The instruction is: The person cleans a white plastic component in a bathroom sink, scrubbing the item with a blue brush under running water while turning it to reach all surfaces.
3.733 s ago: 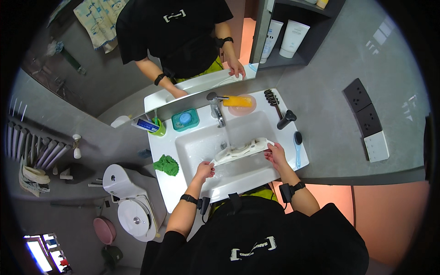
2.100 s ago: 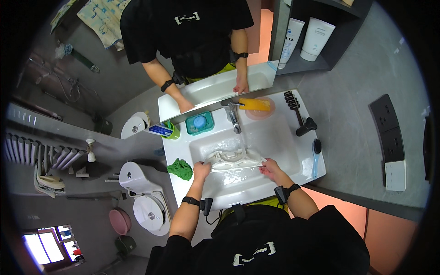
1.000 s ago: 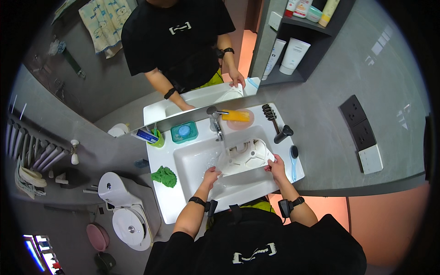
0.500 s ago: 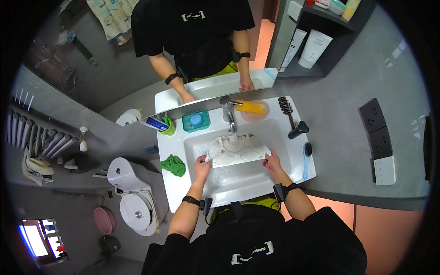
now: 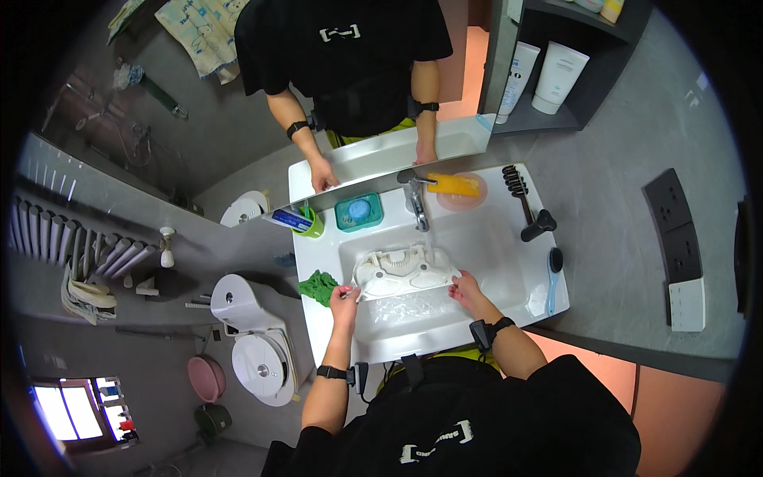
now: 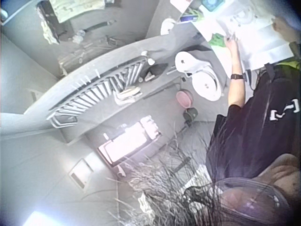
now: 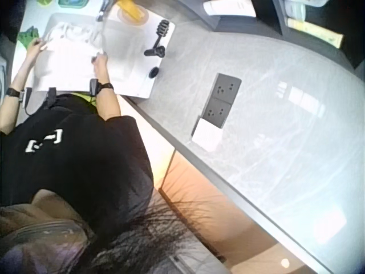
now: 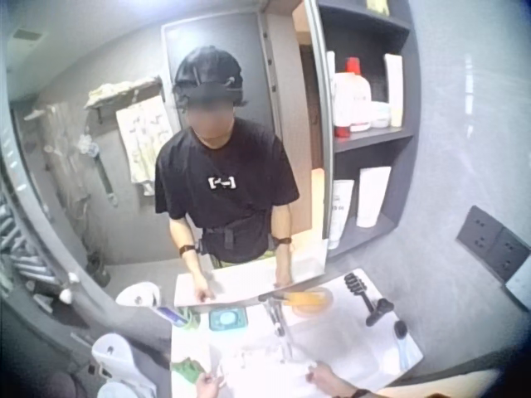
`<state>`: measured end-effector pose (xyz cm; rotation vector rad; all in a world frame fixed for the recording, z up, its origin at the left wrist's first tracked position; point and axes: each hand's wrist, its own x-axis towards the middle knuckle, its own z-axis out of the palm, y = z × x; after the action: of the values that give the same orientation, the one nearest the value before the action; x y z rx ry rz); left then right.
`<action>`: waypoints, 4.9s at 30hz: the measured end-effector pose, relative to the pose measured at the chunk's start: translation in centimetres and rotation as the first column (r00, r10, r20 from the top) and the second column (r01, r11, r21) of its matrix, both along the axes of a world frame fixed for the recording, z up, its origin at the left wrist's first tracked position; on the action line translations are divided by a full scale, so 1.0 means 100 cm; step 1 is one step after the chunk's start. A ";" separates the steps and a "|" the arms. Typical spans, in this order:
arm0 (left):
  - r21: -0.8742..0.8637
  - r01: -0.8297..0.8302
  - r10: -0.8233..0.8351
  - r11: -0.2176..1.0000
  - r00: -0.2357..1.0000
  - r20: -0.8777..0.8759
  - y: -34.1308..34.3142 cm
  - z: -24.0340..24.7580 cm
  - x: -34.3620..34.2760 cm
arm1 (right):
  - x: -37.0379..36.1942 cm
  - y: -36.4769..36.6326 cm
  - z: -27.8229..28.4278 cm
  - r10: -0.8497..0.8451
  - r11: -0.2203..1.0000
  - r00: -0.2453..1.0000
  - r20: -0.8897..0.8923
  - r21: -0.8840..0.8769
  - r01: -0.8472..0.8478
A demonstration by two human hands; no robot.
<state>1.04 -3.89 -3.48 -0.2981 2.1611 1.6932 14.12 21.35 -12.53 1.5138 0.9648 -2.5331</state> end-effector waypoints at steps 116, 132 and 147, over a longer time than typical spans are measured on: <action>-0.191 0.283 -0.199 0.940 0.909 0.365 0.057 -0.078 -0.014 | 0.009 0.071 0.022 0.214 0.843 0.977 -0.024 0.510 -0.172; -0.559 0.236 -0.270 0.795 0.962 0.022 0.001 -0.034 0.000 | -0.031 0.046 -0.032 0.432 0.863 0.900 0.055 0.263 -0.431; -0.475 0.221 -0.236 0.852 0.971 0.030 -0.006 -0.030 -0.001 | -0.028 0.038 -0.039 0.419 0.881 0.908 0.020 0.234 -0.411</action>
<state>0.91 -4.44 -6.51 -0.1332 2.5007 1.0261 11.34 25.14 -16.43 1.1498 1.4572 -2.2021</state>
